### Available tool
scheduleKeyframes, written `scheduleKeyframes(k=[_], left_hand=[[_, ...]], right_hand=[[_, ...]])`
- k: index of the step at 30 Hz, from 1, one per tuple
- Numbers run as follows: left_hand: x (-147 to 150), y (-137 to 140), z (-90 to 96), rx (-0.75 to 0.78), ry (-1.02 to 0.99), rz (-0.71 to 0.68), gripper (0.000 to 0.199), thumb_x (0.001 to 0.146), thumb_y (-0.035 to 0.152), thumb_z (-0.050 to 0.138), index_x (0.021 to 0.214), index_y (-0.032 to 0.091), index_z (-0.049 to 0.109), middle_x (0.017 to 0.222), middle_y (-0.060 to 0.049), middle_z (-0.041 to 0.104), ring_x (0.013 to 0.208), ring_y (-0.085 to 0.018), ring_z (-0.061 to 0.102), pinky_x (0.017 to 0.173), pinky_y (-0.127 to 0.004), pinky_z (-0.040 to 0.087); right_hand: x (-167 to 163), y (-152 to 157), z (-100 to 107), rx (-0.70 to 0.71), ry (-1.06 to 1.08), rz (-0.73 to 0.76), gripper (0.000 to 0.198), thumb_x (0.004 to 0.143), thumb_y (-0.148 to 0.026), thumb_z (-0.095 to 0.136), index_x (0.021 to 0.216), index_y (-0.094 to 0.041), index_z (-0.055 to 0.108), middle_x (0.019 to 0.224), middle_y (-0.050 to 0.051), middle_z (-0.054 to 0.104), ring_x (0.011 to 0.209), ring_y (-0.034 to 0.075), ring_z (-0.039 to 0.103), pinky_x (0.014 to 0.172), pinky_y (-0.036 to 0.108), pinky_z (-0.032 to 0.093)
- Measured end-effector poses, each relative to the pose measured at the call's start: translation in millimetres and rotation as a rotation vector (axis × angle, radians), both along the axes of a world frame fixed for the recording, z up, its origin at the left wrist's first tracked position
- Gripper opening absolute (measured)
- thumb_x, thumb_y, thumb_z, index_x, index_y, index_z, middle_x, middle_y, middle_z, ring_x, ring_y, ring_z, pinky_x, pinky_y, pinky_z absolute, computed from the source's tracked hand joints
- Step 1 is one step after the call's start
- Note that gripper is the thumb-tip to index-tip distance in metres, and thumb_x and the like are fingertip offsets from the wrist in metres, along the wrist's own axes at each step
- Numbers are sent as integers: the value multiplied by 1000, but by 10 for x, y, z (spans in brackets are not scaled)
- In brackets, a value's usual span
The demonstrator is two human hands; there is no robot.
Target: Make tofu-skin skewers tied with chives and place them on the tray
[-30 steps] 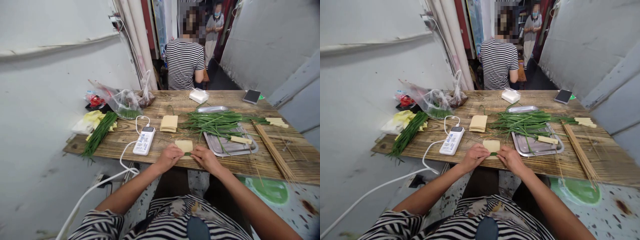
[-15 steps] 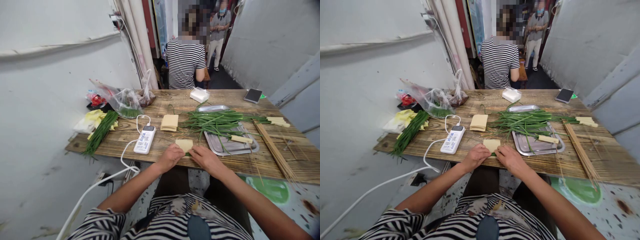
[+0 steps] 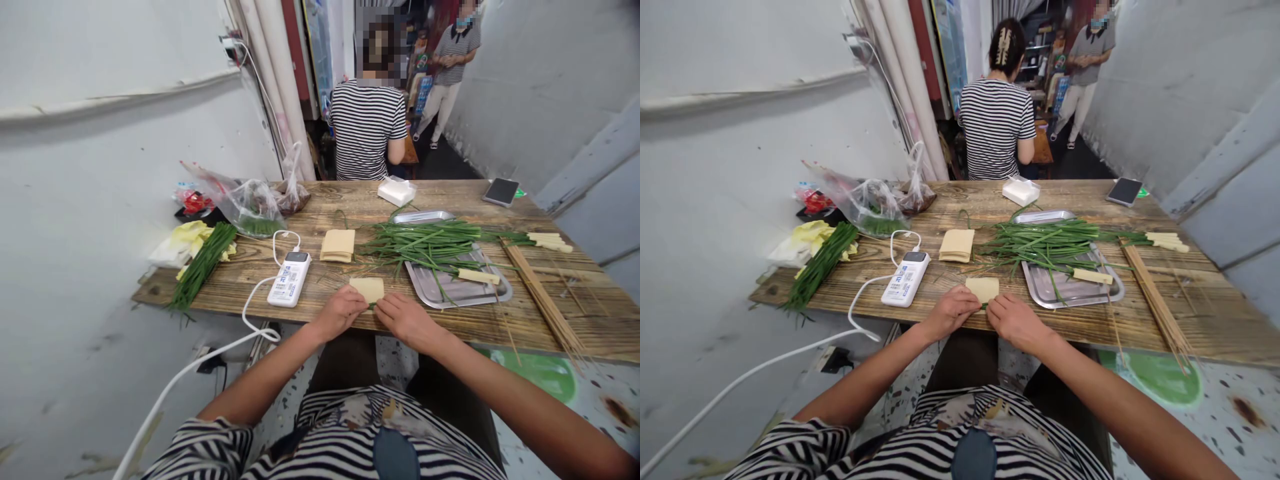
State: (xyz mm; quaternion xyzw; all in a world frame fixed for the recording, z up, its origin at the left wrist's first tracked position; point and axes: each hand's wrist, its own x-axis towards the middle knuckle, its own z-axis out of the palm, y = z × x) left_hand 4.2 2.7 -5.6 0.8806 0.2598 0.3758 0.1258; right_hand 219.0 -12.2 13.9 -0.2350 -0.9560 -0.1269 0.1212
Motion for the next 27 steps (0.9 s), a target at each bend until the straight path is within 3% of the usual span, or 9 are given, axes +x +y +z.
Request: scheduleKeyframes(k=[5, 11, 16, 27], left_hand=[[1, -11, 28, -1, 19, 17, 21, 92, 19, 50, 87, 15, 70, 83, -8, 69, 82, -17, 55, 76, -31, 48], [-35, -41, 46, 30, 152, -1, 22, 94, 18, 46, 93, 13, 67, 86, -9, 65, 83, -17, 53, 77, -30, 48], [-56, -61, 21, 59, 283, -15, 20, 94, 25, 48, 96, 13, 64, 88, -9, 63, 84, -18, 54, 79, -31, 48], [-8, -85, 24, 104, 329, 25, 21, 95, 24, 45, 89, 13, 62, 84, -9, 61, 82, -18, 53, 76, -31, 48]], right_hand=[[-26, -16, -7, 86, -10, -22, 19, 92, -11, 45, 87, -11, 64, 82, 10, 60, 77, 21, 49, 74, 35, 39], [-49, -1, -50, 78, 2, -36, 20, 91, -11, 46, 82, -12, 63, 79, 9, 59, 76, 21, 49, 73, 35, 39], [-22, 10, -51, 31, 45, -41, 24, 94, -13, 42, 81, -14, 62, 81, 9, 60, 77, 20, 49, 75, 34, 41], [-2, 31, -181, -69, 156, -56, 21, 94, -16, 44, 82, -14, 61, 82, 9, 59, 80, 20, 49, 75, 33, 41]])
